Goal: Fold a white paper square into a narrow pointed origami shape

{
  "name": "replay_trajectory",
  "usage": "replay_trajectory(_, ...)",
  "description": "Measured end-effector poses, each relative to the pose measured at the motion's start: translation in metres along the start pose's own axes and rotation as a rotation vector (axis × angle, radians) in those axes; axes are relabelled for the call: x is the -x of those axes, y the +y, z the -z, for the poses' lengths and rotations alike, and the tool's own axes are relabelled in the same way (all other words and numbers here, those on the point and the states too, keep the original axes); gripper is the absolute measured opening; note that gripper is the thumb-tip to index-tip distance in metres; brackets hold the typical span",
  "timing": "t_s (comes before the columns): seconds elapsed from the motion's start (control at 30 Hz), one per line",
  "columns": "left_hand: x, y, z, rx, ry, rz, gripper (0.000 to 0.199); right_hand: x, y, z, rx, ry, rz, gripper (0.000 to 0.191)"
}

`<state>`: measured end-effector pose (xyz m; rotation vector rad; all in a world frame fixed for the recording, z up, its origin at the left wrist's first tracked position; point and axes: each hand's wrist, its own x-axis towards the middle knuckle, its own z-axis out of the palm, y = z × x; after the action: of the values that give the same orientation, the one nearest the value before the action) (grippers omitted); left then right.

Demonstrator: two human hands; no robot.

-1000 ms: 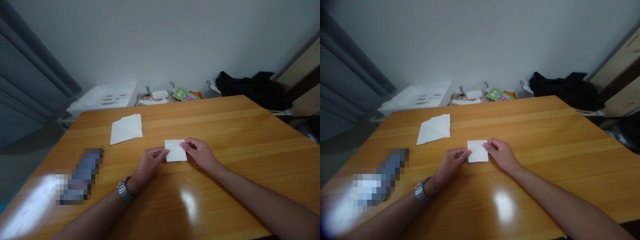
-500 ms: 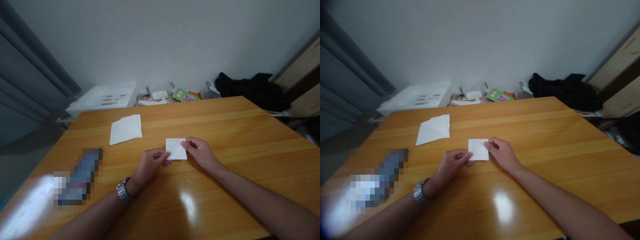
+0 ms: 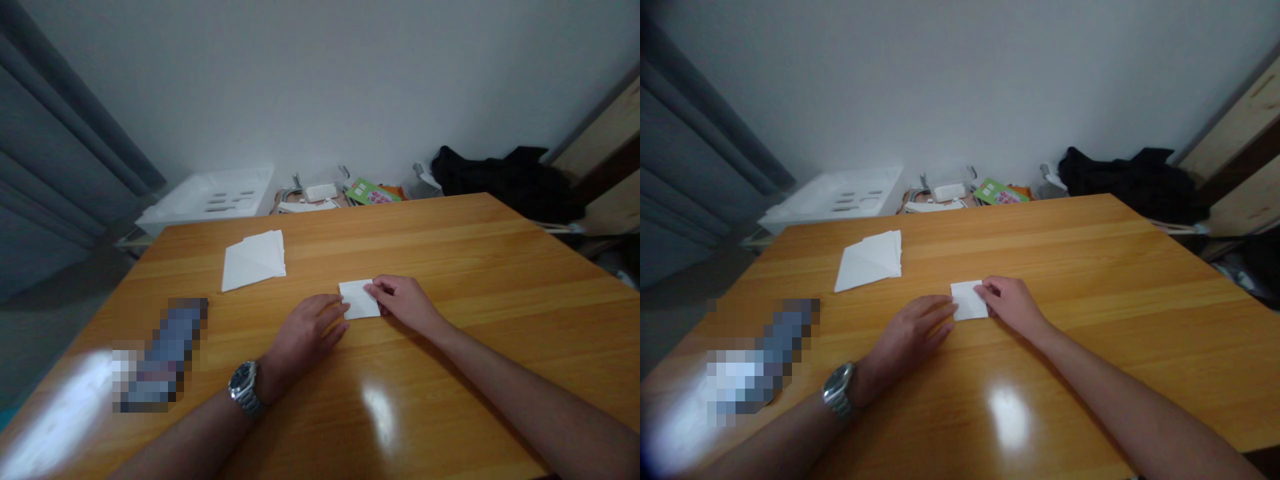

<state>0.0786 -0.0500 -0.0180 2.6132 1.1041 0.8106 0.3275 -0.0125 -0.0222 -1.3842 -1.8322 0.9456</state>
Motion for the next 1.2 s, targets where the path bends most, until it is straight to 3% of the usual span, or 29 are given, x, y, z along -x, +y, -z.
replay_trajectory(0.13,0.000,0.001,-0.001,-0.075,-0.124,-0.085,0.034,-0.001,0.000,0.000,0.084,-0.001,0.021,0.035)
replay_trajectory(0.33,0.001,0.000,0.000,-0.119,-0.242,-0.072,0.042,-0.004,0.002,0.003,0.328,0.042,0.123,0.028)
replay_trajectory(0.43,0.002,0.000,-0.002,-0.140,-0.259,-0.073,0.045,-0.004,0.002,0.005,0.429,0.123,0.221,0.017)
replay_trajectory(0.5,0.002,0.000,-0.001,-0.156,-0.267,-0.080,0.045,-0.005,0.000,0.005,0.479,0.159,0.334,0.023)
replay_trajectory(0.63,0.001,0.003,0.001,-0.195,-0.272,-0.079,0.044,-0.006,-0.001,0.004,0.468,-0.007,0.591,0.026)
replay_trajectory(0.73,0.001,0.005,0.001,-0.199,-0.266,-0.089,0.044,-0.007,0.004,-0.001,0.417,-0.132,0.673,0.033)
replay_trajectory(1.03,0.002,0.005,0.000,-0.207,-0.244,-0.131,0.039,-0.004,0.011,-0.003,0.465,-0.252,0.649,0.048)
replay_trajectory(1.2,-0.001,0.007,0.003,-0.207,-0.233,-0.120,0.035,-0.004,0.007,-0.003,0.562,-0.252,0.659,0.043)
